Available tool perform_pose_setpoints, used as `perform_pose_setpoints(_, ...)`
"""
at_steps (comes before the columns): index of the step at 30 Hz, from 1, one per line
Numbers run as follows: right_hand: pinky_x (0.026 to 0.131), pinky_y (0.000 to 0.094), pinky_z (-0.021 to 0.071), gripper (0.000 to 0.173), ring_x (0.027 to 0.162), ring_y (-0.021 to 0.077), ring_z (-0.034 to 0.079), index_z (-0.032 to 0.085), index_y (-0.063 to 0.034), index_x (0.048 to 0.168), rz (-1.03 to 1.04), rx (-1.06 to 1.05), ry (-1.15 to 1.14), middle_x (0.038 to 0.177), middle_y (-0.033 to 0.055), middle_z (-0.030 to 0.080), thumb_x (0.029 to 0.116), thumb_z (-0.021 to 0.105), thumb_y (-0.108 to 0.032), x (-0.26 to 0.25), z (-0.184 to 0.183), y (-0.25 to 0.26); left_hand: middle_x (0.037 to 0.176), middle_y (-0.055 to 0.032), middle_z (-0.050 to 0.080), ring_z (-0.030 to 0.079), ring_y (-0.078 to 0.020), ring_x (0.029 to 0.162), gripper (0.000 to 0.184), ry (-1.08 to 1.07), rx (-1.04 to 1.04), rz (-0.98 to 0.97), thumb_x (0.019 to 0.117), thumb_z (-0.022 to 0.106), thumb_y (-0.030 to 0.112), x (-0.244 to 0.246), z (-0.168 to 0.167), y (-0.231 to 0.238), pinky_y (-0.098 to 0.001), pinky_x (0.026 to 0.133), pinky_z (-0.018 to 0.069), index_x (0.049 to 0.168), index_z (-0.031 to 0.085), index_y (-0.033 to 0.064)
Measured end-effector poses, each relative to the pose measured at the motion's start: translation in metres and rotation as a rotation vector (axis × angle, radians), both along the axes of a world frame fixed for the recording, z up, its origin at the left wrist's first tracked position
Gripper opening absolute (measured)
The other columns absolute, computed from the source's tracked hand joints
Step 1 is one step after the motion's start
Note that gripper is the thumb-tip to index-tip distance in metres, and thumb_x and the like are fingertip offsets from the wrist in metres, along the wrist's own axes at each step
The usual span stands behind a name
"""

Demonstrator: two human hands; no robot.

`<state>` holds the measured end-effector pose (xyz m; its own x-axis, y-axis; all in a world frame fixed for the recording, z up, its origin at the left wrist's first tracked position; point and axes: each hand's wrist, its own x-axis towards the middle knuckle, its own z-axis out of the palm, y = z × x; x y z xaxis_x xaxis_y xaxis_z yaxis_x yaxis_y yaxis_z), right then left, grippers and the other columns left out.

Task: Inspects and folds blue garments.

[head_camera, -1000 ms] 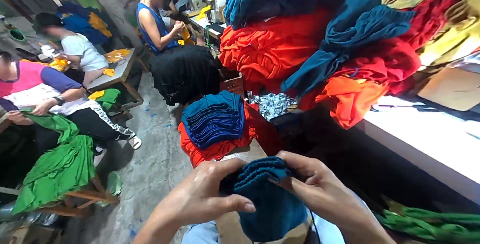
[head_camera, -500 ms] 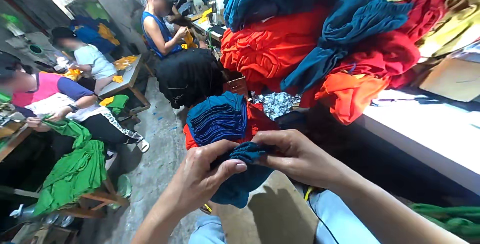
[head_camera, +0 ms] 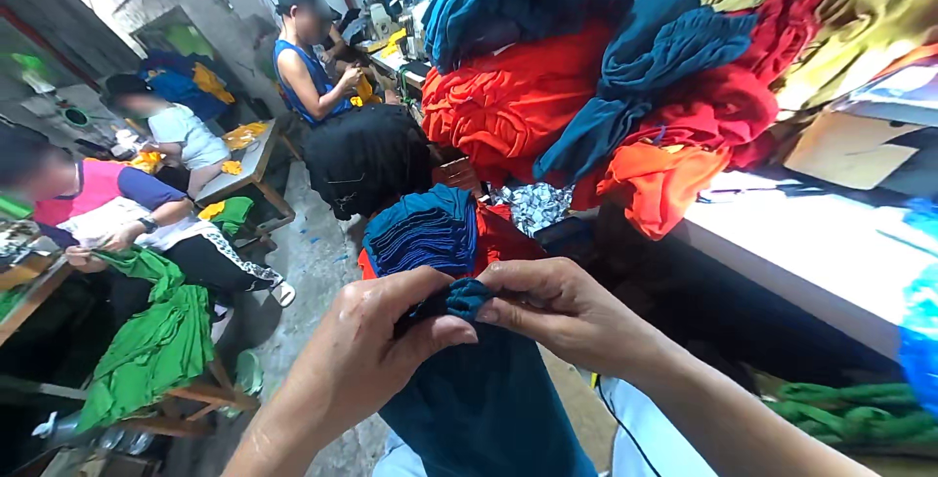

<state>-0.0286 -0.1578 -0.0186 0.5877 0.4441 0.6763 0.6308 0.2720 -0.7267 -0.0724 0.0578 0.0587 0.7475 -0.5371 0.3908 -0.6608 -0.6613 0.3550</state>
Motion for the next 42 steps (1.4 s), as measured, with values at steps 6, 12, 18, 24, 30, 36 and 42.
perform_pose_setpoints(6,0.067,0.0104,0.0513,0.010,0.076,-0.0037,0.061,0.070,-0.0009,0.103,-0.069,0.044,-0.052,0.087,-0.0025,0.068,0.0957,0.066,-0.006,-0.001,-0.004,0.010,0.072,0.0127,0.060,0.055,0.0067,0.063,0.025,-0.122,0.194,0.063,0.1042,0.052,0.033,-0.002,0.022,-0.006,-0.0126,0.056,0.0456,0.097,0.070,0.0170)
perform_pose_setpoints(12,0.071,0.0130,0.0540,0.008,0.078,-0.0037,0.064,0.070,-0.0016,0.099,-0.025,-0.071,-0.003,0.088,-0.0021,0.070,0.0958,0.065,-0.007,0.016,-0.035,0.000,0.094,0.0006,0.069,0.063,-0.0023,0.084,0.028,-0.189,0.337,0.103,0.1044,0.052,0.027,0.000,0.079,-0.009,-0.0230,0.077,0.0510,0.104,0.072,0.0078)
perform_pose_setpoints(18,0.074,0.0139,0.0507,0.012,0.080,-0.0029,0.062,0.072,-0.0025,0.096,-0.104,-0.192,0.016,0.088,0.0000,0.069,0.0967,0.064,-0.011,0.031,-0.065,-0.005,0.091,0.0062,0.063,0.055,0.0086,0.079,0.029,-0.308,0.377,0.021,0.1067,0.048,0.031,0.010,0.119,0.010,-0.0150,0.072,0.0469,0.112,0.066,0.0085)
perform_pose_setpoints(24,0.071,0.0172,0.0524,0.011,0.077,-0.0011,0.063,0.072,-0.0035,0.099,-0.126,-0.264,0.124,0.089,-0.0003,0.070,0.0970,0.062,-0.009,0.024,-0.091,-0.033,0.090,-0.0041,0.060,0.055,0.0003,0.079,0.038,-0.330,0.343,0.226,0.1080,0.043,0.033,0.010,0.128,0.031,-0.0241,0.074,0.0473,0.110,0.060,-0.0009)
perform_pose_setpoints(30,0.084,0.0195,0.0545,0.017,0.089,-0.0008,0.065,0.070,-0.0010,0.107,-0.113,-0.237,0.324,0.097,0.0006,0.071,0.0983,0.055,0.000,0.002,-0.115,-0.048,0.096,-0.0111,0.060,0.056,-0.0066,0.085,0.046,-0.353,0.279,0.457,0.1085,0.040,0.040,-0.004,0.107,0.055,-0.0324,0.080,0.0480,0.114,0.058,-0.0023)
perform_pose_setpoints(36,0.076,0.0215,0.0562,0.016,0.081,0.0020,0.066,0.067,-0.0050,0.108,-0.179,-0.218,0.553,0.091,-0.0020,0.070,0.1005,0.054,0.000,0.006,-0.127,-0.102,0.087,0.0031,0.060,0.060,-0.0008,0.074,0.033,0.013,-0.118,0.660,0.1078,0.046,0.037,-0.045,0.001,0.074,-0.0265,0.069,0.0547,0.111,0.061,0.0077)
perform_pose_setpoints(42,0.086,0.0400,0.0522,0.014,0.090,0.0183,0.064,0.067,0.0011,0.112,-0.165,-0.704,0.669,0.100,0.0129,0.068,0.0995,0.061,-0.001,0.085,-0.172,-0.102,0.090,-0.0023,0.067,0.068,-0.0061,0.080,0.032,0.595,-0.840,0.927,0.1103,0.034,0.020,-0.026,-0.211,0.079,-0.0294,0.075,0.0598,0.115,0.056,-0.0035)
